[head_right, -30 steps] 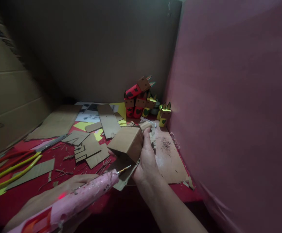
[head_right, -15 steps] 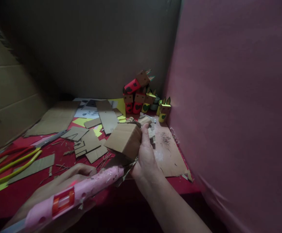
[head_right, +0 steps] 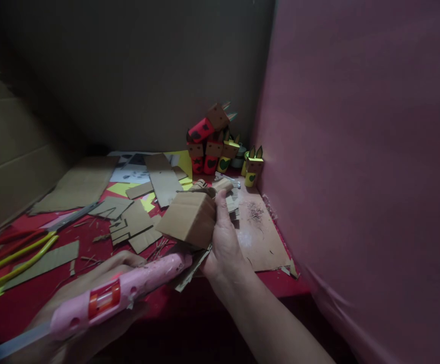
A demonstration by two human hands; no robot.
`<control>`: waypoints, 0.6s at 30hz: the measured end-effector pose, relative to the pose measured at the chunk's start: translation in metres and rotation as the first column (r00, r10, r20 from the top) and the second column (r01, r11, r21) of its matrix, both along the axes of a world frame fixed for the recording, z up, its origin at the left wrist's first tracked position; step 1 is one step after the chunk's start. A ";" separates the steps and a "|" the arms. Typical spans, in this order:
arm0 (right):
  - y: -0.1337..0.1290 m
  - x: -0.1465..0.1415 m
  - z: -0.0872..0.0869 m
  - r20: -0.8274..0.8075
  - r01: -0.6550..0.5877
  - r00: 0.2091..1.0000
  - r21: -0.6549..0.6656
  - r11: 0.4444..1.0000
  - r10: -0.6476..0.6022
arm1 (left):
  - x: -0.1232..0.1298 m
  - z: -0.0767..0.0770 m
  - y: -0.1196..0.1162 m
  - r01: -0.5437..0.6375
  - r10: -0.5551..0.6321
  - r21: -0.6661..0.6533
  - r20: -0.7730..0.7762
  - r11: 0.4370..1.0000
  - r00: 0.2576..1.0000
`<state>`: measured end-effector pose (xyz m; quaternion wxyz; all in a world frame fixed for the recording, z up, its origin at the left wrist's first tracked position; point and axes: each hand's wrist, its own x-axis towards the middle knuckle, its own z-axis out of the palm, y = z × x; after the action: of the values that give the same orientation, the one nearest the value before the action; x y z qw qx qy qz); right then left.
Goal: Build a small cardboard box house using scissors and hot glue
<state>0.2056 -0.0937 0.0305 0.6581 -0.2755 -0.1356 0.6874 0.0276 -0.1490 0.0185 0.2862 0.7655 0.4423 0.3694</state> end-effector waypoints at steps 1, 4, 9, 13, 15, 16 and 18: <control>0.000 0.001 0.000 -0.008 -0.002 1.000 -0.004 1.000 0.002 | 0.000 0.002 0.000 0.016 -0.016 -0.002 -0.002 1.000 1.000; 0.001 0.002 0.000 -0.028 -0.008 1.000 -0.024 1.000 0.007 | 0.001 0.005 0.000 0.021 -0.020 0.080 -0.013 0.997 1.000; -0.001 0.002 0.001 -0.072 -0.011 0.997 -0.051 0.999 0.007 | 0.001 0.002 0.003 0.059 -0.057 0.197 -0.016 0.979 0.998; -0.001 0.003 -0.001 -0.071 -0.022 0.997 -0.037 0.999 0.020 | -0.001 -0.001 0.003 0.105 -0.098 0.177 -0.048 0.979 0.994; 0.000 0.004 -0.002 -0.056 -0.030 0.998 -0.026 0.999 0.028 | -0.001 -0.002 0.002 0.113 -0.102 0.148 -0.077 0.982 0.992; 0.000 0.004 -0.003 -0.049 -0.034 0.998 -0.020 0.999 0.033 | -0.001 -0.001 0.001 0.113 -0.102 0.146 -0.081 0.983 0.991; 0.000 0.005 -0.004 -0.038 -0.035 0.999 -0.015 0.999 0.034 | 0.000 0.000 0.000 0.099 -0.087 0.158 -0.078 0.982 0.993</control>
<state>0.2104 -0.0939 0.0268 0.6464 -0.2652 -0.1223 0.7049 0.0275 -0.1490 0.0182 0.2244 0.8186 0.3844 0.3631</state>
